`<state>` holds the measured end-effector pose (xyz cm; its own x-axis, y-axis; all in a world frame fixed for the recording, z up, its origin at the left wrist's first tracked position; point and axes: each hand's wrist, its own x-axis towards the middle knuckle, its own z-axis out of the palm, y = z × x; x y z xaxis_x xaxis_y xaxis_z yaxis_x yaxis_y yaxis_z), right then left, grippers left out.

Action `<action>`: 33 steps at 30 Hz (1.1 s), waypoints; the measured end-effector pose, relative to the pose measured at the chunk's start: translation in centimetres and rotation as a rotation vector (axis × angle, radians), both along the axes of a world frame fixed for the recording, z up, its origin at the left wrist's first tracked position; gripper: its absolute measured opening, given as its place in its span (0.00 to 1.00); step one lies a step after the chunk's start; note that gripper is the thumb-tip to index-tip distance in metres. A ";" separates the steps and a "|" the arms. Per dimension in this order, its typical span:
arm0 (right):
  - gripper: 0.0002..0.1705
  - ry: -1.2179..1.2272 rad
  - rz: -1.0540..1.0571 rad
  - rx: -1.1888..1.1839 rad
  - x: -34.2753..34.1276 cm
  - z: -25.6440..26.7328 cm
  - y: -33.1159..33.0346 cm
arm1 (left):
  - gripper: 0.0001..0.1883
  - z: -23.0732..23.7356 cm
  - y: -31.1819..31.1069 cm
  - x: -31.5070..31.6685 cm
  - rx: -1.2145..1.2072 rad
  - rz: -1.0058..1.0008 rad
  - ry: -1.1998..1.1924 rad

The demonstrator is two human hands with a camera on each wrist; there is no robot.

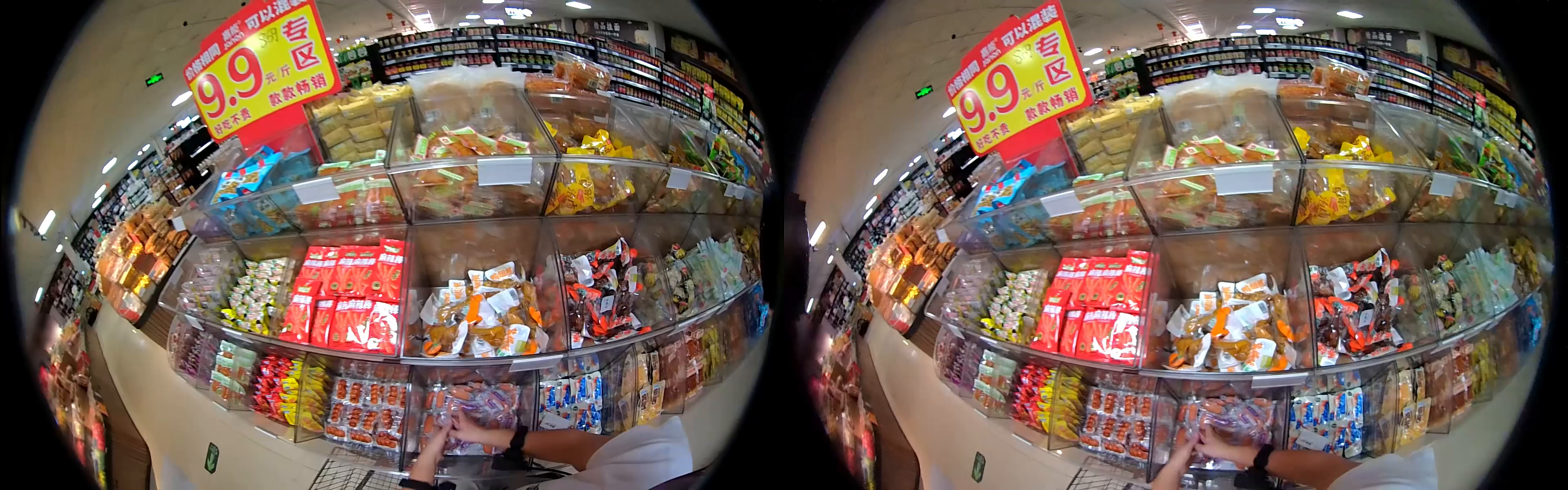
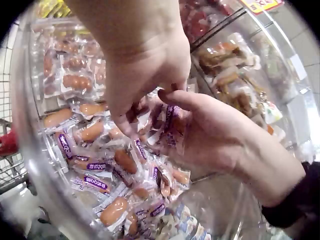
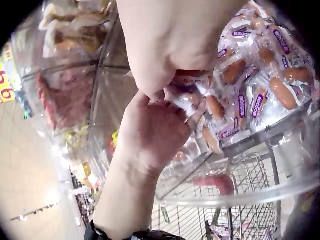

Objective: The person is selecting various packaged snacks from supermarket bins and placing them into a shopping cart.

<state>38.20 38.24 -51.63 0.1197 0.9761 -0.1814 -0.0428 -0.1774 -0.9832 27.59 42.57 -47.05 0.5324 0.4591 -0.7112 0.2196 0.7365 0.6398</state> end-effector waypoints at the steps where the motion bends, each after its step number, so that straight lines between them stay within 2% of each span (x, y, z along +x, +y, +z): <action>1: 0.38 -0.300 0.086 -0.161 -0.3 6.8 -1.2 | 0.31 1.5 -1.1 -0.6 0.136 0.002 -0.021; 2: 0.38 -0.314 0.084 -0.118 -1.3 6.5 -1.4 | 0.35 1.9 -2.2 -1.7 0.191 0.025 -0.092; 3: 0.39 -0.326 0.086 -0.078 -3.0 5.3 -2.4 | 0.35 1.9 -3.3 -3.3 0.241 0.029 -0.051; 5: 0.41 -0.372 0.225 -0.085 -6.2 4.2 -4.0 | 0.34 1.4 -5.6 -6.5 0.367 0.153 -0.079; 6: 0.40 -0.232 0.302 -0.106 -7.7 3.7 -4.5 | 0.29 0.0 -6.4 -8.6 0.339 0.192 0.042; 7: 0.40 -0.095 0.386 -0.135 -9.2 3.8 -5.3 | 0.26 1.2 -7.8 -10.4 0.319 0.245 0.026; 9: 0.40 0.489 0.481 0.046 -12.2 5.6 -6.9 | 0.18 5.0 -10.2 -14.1 0.279 0.355 -0.009; 10: 0.41 0.210 0.592 -0.101 -12.9 7.5 -7.3 | 0.14 4.9 -11.6 -16.3 0.273 0.382 -0.034; 11: 0.41 -0.079 0.699 -0.236 -13.6 9.2 -7.5 | 0.12 7.7 -13.2 -16.9 0.160 0.604 0.004; 13: 0.38 0.198 0.764 -0.424 -16.1 9.0 -9.1 | 0.11 7.0 -16.0 -20.5 0.111 0.639 0.016; 15: 0.34 0.197 0.729 -0.437 -18.8 9.1 -11.1 | 0.11 7.8 -18.6 -23.0 0.124 0.652 0.098; 17: 0.31 0.262 0.827 -0.520 -21.1 8.7 -12.9 | 0.16 2.5 -21.8 -26.5 0.058 0.504 0.066; 19: 0.30 0.137 0.919 -0.665 -23.5 12.4 -13.7 | 0.15 3.8 -24.4 -28.3 0.002 0.536 0.090; 22: 0.30 0.031 0.895 -0.745 -26.4 8.9 -16.0 | 0.15 4.6 -27.4 -31.2 -0.043 0.631 0.023; 24: 0.32 0.086 0.932 -0.734 -28.3 7.1 -16.8 | 0.16 5.7 -28.6 -33.3 -0.059 0.677 -0.055; 27: 0.33 0.162 0.841 -0.674 -31.6 7.1 -17.8 | 0.16 1.1 -30.0 -35.9 -0.046 0.797 -0.156; 28: 0.33 0.184 0.786 -0.645 -32.5 7.2 -17.8 | 0.20 3.9 -29.5 -36.3 -0.034 0.816 -0.167; 31: 0.32 -0.010 0.877 -0.631 -34.0 2.3 -17.0 | 0.26 3.7 -29.0 -38.3 -0.103 0.682 0.094; 32: 0.29 -0.166 0.867 -0.507 -34.4 1.7 -16.7 | 0.29 2.9 -29.3 -38.7 -0.115 0.706 0.140; 33: 0.28 -0.217 0.855 -0.543 -34.3 1.2 -16.9 | 0.30 2.3 -29.6 -38.7 -0.077 0.747 0.132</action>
